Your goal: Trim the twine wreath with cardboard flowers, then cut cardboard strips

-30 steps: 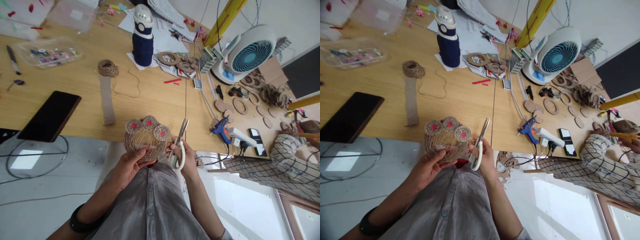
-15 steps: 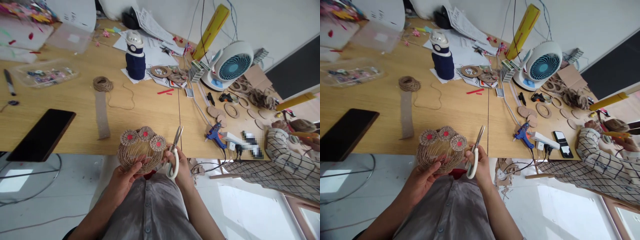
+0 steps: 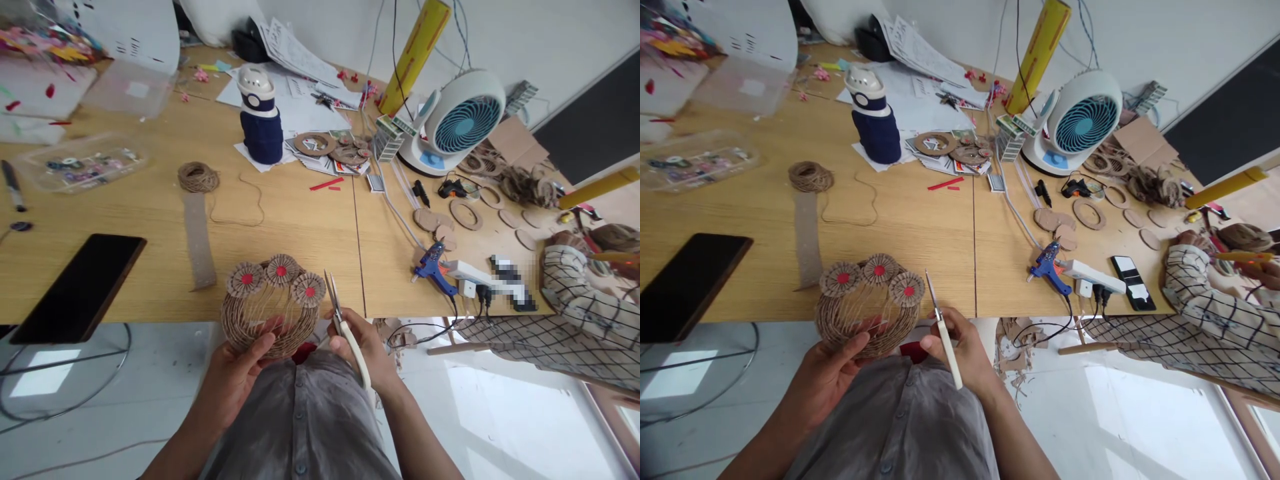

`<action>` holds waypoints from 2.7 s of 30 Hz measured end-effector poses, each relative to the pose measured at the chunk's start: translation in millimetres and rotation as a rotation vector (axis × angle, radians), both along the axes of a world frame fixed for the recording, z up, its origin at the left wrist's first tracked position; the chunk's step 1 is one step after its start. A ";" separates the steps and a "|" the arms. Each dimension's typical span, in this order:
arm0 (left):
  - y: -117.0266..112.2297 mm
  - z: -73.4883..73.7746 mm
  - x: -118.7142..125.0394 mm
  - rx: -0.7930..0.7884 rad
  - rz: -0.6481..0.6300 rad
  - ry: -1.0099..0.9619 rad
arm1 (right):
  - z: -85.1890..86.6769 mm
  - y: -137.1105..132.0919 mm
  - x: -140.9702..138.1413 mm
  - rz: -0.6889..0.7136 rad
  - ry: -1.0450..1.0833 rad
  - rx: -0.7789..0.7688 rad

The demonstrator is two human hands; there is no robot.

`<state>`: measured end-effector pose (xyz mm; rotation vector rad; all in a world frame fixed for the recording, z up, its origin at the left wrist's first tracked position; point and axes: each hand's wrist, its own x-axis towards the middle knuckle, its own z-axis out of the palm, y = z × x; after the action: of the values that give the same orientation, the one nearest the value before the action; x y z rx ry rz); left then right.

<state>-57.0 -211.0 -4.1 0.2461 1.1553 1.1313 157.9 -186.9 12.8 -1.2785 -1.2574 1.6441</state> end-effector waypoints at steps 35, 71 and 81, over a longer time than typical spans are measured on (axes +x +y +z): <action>-3.2 -4.5 -6.7 -0.050 -0.094 0.037 | -6.6 1.1 1.6 -0.073 -0.094 -0.126; -11.3 2.6 -24.4 -0.109 -0.200 0.053 | -2.5 -5.6 11.0 0.057 -0.236 -0.097; -10.4 -2.5 -38.8 -0.105 -0.057 0.100 | 2.1 7.8 32.1 0.055 -0.933 0.076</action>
<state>-95.8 -221.4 -6.6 0.2556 1.2845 1.0141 190.0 -179.1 14.9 -2.0754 -1.8548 0.9953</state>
